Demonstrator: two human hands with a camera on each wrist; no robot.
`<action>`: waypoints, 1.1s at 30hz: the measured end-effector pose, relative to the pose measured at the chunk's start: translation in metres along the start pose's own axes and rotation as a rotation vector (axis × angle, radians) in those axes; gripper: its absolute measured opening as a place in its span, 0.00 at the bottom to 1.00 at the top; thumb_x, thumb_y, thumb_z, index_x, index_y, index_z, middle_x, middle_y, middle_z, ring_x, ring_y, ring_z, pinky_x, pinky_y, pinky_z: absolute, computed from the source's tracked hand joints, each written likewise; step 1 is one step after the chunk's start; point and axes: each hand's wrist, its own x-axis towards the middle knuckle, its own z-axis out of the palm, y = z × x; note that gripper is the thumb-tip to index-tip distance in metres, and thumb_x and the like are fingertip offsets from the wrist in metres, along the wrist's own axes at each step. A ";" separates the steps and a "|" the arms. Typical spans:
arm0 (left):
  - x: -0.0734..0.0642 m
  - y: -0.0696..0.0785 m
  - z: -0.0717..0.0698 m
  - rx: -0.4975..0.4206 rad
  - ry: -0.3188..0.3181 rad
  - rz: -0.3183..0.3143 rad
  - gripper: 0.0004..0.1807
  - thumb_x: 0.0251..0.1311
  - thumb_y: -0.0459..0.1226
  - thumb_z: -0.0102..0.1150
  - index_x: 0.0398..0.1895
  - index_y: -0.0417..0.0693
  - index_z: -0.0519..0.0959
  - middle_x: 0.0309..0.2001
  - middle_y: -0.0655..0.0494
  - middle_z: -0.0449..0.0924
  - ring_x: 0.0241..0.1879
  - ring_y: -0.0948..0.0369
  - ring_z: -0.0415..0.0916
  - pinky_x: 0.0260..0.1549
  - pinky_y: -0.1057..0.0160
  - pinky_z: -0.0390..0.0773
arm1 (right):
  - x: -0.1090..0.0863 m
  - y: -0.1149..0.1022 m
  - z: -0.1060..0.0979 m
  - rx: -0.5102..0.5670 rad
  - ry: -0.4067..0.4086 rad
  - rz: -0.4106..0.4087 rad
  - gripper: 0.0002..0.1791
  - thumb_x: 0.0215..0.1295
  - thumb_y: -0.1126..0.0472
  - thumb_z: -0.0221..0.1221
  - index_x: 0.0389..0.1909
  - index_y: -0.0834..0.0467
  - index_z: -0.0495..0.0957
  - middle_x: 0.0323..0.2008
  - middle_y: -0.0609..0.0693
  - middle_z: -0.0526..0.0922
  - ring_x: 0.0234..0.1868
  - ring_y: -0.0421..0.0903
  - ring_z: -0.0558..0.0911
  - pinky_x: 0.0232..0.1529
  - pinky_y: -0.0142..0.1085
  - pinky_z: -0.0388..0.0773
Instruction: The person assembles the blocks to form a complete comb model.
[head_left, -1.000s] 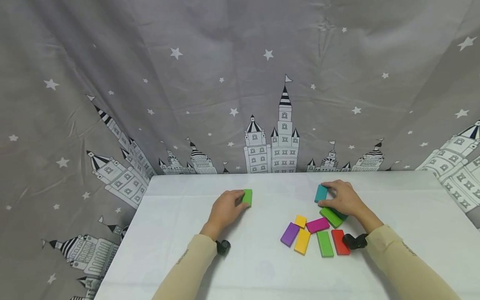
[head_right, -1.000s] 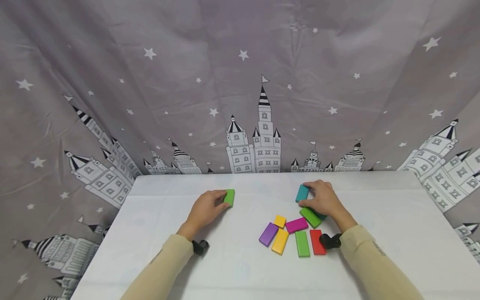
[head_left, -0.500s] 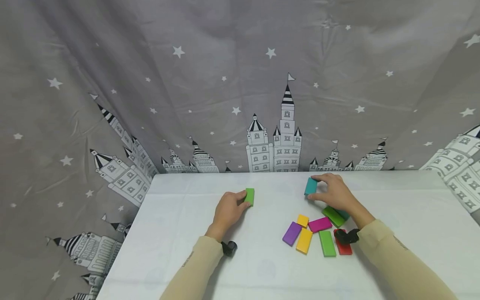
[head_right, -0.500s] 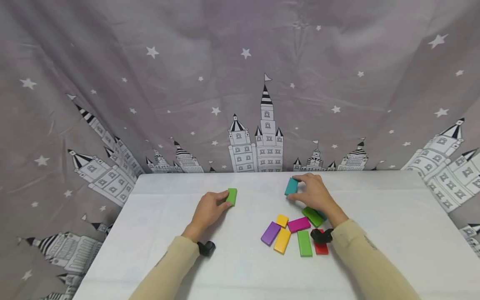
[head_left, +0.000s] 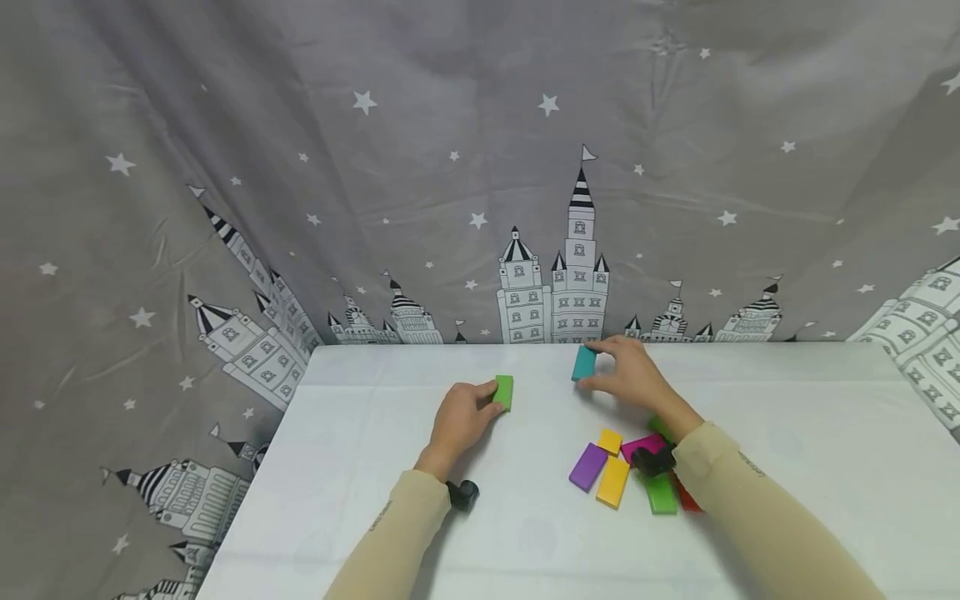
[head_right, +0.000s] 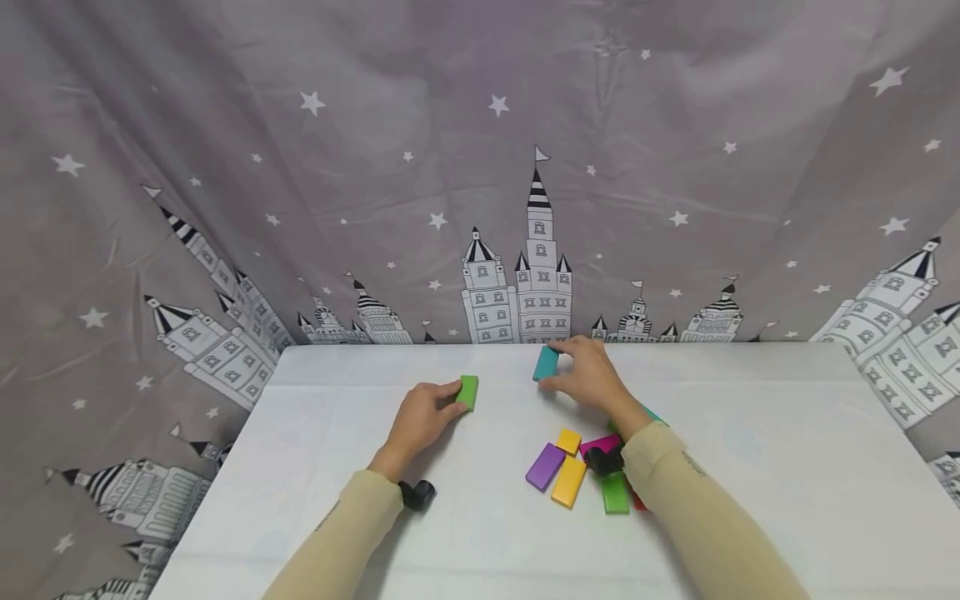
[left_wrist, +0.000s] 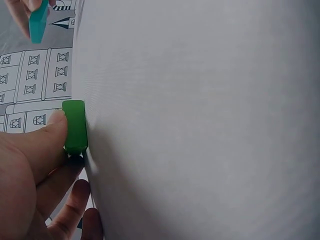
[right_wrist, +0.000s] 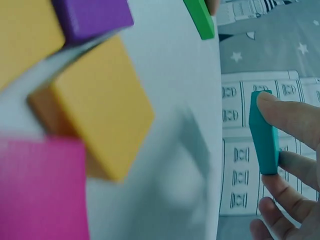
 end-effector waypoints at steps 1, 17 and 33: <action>0.000 0.000 0.000 -0.004 -0.001 -0.001 0.25 0.62 0.43 0.68 0.62 0.49 0.80 0.54 0.47 0.83 0.56 0.50 0.77 0.61 0.48 0.76 | 0.002 -0.002 0.002 0.001 0.006 -0.003 0.39 0.56 0.52 0.74 0.67 0.62 0.74 0.61 0.66 0.75 0.64 0.67 0.68 0.65 0.64 0.66; 0.001 0.001 0.000 -0.020 -0.012 -0.023 0.24 0.62 0.43 0.69 0.61 0.50 0.81 0.55 0.44 0.82 0.57 0.48 0.77 0.61 0.47 0.75 | 0.038 -0.037 0.034 0.069 0.009 0.019 0.39 0.53 0.52 0.75 0.66 0.61 0.75 0.66 0.60 0.75 0.70 0.63 0.66 0.73 0.58 0.60; 0.002 0.001 -0.002 -0.029 -0.028 -0.026 0.24 0.62 0.44 0.69 0.62 0.50 0.80 0.56 0.45 0.82 0.58 0.48 0.77 0.61 0.46 0.75 | 0.060 -0.038 0.066 0.101 0.021 -0.013 0.41 0.53 0.52 0.76 0.67 0.61 0.74 0.62 0.63 0.76 0.65 0.62 0.71 0.69 0.56 0.67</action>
